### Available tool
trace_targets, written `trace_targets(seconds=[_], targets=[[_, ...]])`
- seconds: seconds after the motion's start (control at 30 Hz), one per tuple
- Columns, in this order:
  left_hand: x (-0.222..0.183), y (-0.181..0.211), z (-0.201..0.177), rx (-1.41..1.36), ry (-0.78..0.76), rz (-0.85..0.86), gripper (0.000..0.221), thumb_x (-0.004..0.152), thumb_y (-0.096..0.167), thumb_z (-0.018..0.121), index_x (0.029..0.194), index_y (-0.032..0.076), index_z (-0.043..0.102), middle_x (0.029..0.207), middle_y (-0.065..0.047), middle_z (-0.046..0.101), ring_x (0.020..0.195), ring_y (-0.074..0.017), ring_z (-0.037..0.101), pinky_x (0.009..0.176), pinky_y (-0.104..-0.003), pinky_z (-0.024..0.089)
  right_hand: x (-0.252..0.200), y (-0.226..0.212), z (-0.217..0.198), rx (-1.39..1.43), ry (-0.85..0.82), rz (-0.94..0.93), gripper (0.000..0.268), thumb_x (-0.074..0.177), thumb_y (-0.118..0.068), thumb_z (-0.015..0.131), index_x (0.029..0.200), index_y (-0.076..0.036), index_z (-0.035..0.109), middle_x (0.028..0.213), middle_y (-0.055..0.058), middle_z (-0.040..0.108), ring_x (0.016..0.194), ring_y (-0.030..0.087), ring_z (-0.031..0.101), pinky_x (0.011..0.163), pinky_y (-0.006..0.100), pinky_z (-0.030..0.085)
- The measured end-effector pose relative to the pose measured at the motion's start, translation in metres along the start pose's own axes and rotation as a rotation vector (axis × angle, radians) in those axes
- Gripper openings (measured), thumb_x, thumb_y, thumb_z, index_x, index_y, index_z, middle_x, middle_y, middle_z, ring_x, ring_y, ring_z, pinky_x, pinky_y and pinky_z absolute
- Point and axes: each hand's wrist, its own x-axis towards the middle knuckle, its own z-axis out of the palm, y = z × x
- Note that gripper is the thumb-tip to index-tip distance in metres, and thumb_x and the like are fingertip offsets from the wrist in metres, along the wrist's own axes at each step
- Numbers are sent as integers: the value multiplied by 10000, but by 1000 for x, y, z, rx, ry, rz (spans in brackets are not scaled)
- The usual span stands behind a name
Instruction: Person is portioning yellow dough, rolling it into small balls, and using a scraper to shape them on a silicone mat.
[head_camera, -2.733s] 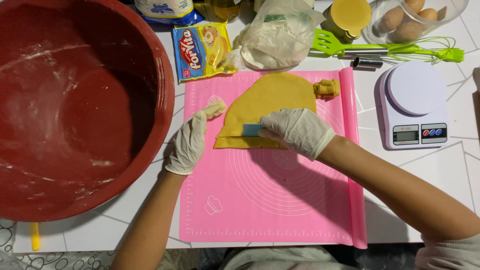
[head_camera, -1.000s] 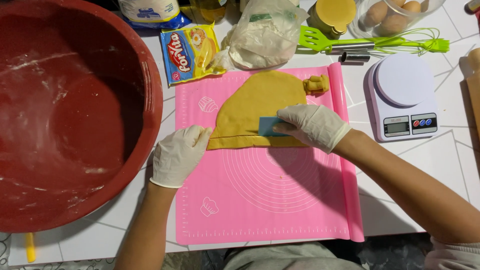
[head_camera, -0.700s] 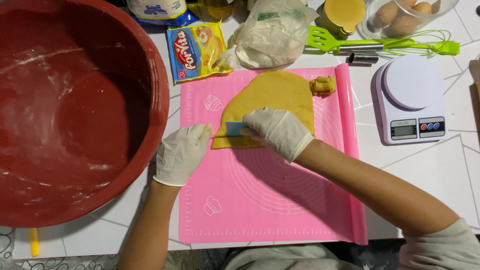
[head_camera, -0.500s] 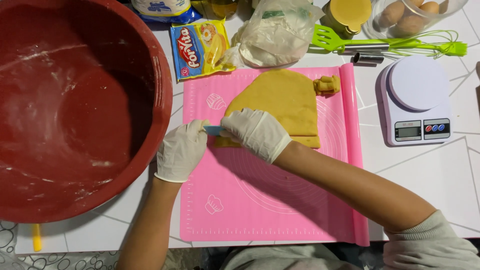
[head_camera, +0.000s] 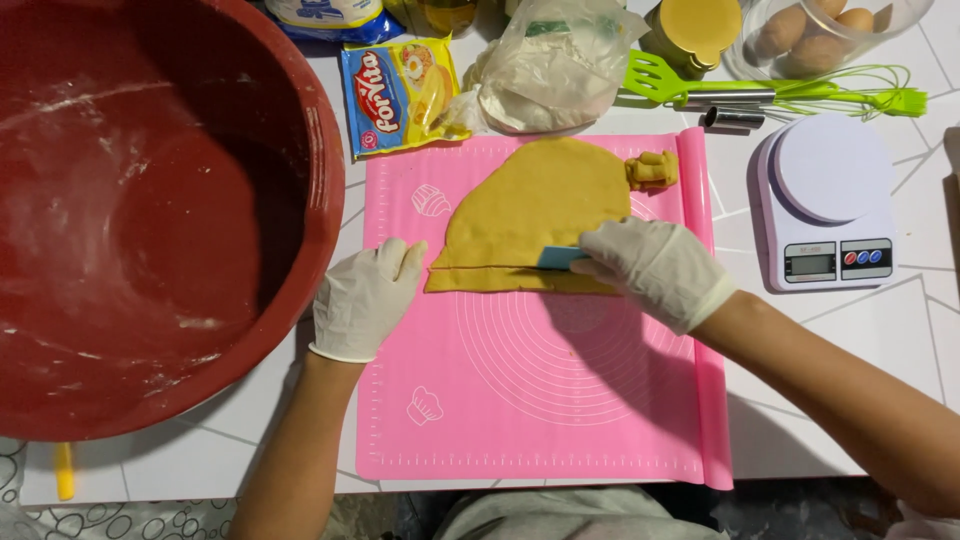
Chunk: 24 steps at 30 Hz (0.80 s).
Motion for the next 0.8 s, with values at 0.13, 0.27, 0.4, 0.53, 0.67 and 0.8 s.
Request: trace_targets(seconds=[0.13, 0.27, 0.4, 0.53, 0.67, 0.8], targets=[[1, 14, -17, 42, -171, -120, 540, 1039, 658, 456, 746, 206, 493, 629, -69, 653, 741, -293, 741, 676, -423, 589, -34, 42, 13, 15, 57, 56, 306, 972, -522, 578, 889, -240, 492, 790, 8, 572, 849, 270, 678, 750, 390, 585], [3, 20, -26, -14, -257, -176, 578, 1033, 691, 412, 761, 192, 516, 703, -73, 695, 827, -308, 741, 736, -447, 584, -42, 48, 9, 90, 65, 55, 379, 990, -536, 569, 837, -212, 444, 754, -5, 528, 825, 263, 659, 727, 394, 562], [5, 20, -24, -1, -282, -186, 596, 1031, 709, 389, 763, 194, 522, 708, -69, 706, 849, -306, 747, 767, -453, 583, -30, 33, 8, 156, 100, 30, 352, 1007, -485, 568, 828, -203, 458, 744, 13, 519, 806, 279, 656, 697, 401, 545], [3, 16, -18, 47, -239, -137, 566, 1047, 685, 372, 773, 213, 522, 693, -61, 698, 802, -276, 756, 748, -434, 597, -5, 13, 19, 163, 128, -33, 246, 997, -455, 595, 940, -226, 528, 791, 23, 567, 826, 302, 678, 702, 437, 576], [2, 14, -15, 65, -213, -118, 546, 1048, 679, 376, 774, 229, 516, 691, -48, 700, 799, -253, 758, 736, -422, 603, 30, -24, 24, 148, 149, -110, 200, 987, -465, 587, 977, -272, 533, 817, -1, 569, 829, 282, 675, 697, 432, 584], [1, 9, -8, 91, -186, -97, 547, 1056, 680, 343, 779, 235, 502, 654, -33, 681, 758, -253, 757, 708, -423, 601, 66, -69, 22, 127, 139, -154, 171, 954, -421, 602, 975, -270, 524, 833, 0, 598, 825, 285, 697, 690, 418, 587]])
